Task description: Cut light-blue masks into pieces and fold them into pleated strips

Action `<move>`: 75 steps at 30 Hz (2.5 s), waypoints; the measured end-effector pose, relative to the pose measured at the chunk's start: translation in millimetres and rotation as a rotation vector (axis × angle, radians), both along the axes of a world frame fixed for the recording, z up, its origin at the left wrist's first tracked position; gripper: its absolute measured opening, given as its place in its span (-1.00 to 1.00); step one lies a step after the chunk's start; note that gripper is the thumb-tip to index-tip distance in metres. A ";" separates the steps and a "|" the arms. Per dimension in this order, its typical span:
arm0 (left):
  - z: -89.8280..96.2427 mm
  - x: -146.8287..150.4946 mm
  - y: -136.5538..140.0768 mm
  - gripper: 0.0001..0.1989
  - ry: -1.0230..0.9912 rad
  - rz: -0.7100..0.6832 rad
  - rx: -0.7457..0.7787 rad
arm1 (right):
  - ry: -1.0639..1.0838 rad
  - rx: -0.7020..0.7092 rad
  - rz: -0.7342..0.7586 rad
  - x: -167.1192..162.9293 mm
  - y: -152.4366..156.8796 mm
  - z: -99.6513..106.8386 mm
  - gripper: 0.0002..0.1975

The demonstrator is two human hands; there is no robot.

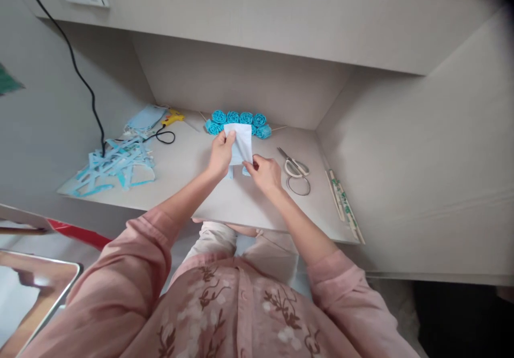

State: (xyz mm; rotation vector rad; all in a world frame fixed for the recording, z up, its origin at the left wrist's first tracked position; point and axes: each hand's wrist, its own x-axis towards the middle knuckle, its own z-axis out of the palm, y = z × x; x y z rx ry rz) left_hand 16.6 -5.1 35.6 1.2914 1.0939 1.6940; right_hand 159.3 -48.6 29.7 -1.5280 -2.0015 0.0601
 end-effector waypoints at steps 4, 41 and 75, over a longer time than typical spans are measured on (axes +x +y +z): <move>-5.9 -1.6 -4.5 -0.67 0.089 0.121 0.078 | 0.148 -0.084 0.013 -10.3 -16.4 -11.1 -0.67; -30.6 -11.9 -72.5 -0.55 0.124 -0.350 -0.191 | 0.052 0.272 0.128 36.0 -9.3 33.7 -0.59; -4.1 -14.6 6.2 -0.58 -0.349 -0.288 -0.144 | 0.933 -0.549 0.372 2.5 26.7 -14.6 -0.55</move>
